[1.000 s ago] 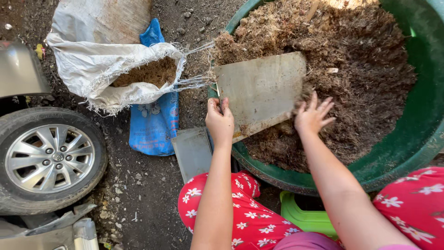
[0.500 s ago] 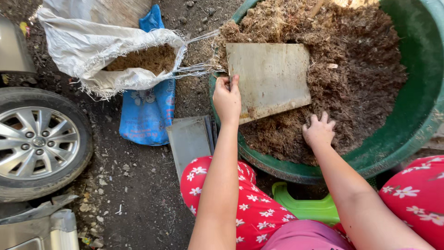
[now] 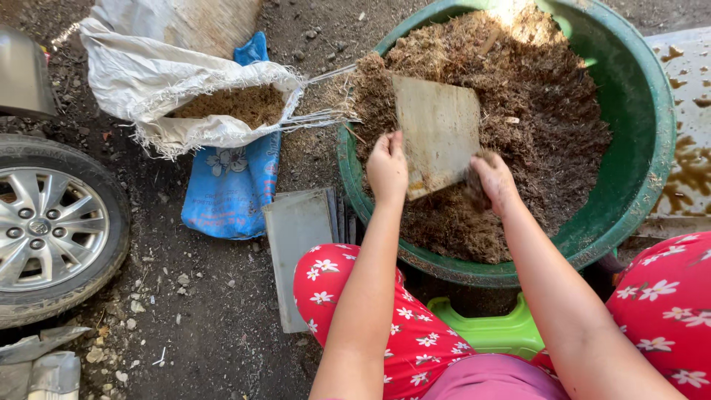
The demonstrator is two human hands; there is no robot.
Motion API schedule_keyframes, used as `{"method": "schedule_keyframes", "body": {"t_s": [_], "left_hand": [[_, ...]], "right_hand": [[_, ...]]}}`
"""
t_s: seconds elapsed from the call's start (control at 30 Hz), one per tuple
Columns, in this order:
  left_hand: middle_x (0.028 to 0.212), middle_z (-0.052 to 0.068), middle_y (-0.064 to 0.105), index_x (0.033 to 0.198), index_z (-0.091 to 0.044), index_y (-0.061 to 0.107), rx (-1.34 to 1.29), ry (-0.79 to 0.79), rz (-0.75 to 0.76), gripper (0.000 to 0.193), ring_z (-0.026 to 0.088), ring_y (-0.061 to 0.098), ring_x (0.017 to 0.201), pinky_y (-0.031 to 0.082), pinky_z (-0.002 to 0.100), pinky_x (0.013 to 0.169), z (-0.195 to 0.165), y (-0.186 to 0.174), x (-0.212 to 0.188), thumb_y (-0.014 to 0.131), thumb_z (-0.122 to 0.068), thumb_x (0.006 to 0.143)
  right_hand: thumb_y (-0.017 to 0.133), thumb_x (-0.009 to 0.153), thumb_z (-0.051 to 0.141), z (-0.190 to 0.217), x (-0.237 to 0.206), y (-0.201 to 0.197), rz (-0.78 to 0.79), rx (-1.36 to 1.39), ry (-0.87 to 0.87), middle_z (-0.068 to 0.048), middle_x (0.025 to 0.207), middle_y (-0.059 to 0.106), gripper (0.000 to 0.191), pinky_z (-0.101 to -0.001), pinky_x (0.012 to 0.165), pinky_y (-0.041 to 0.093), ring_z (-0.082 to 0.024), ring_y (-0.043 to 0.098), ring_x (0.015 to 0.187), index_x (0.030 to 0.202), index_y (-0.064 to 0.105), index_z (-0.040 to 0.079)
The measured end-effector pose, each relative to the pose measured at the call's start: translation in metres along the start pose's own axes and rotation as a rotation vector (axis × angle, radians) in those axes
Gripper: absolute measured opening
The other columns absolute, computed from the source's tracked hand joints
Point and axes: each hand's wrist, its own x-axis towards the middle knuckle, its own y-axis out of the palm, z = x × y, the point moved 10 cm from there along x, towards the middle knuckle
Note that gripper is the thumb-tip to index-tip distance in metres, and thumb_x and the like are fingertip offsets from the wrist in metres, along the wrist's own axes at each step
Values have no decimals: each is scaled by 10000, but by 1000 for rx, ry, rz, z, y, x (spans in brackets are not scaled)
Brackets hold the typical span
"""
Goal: The person scoops a fibrous brown material from a large green basin and packs it into rectangular trays. They press the material down firmly with their hands to fill the trays and then place the filled trays onto a stack nearby.
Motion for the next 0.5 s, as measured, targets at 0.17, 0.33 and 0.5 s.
{"method": "schedule_keyframes", "body": {"t_s": [0.17,0.33,0.5], "left_hand": [[915,85,736,1101,-33,721,-194,134,-57,318,192,670,772,539,327,742,-2,14,-26,592,-315,1035],[987,76,775,1088,-26,744,-258,58,45,248,167,720,853,559,318,817,21,39,-9,661,-237,988],[995,110,777,1064,10,762,-566,-46,125,226,169,672,850,545,321,802,50,46,17,700,-186,972]], "right_hand": [[493,1091,470,139,-26,47,-31,144,-445,-87,1482,404,592,-467,1121,306,-249,363,1337,1515,344,84],[522,1056,377,181,-28,89,-159,-233,-613,-108,1224,598,404,-426,1084,440,-264,560,1178,1129,696,20],[688,970,227,120,-56,90,-156,-280,-705,-112,1196,560,216,-417,992,510,-263,560,1135,1130,717,85]]}}
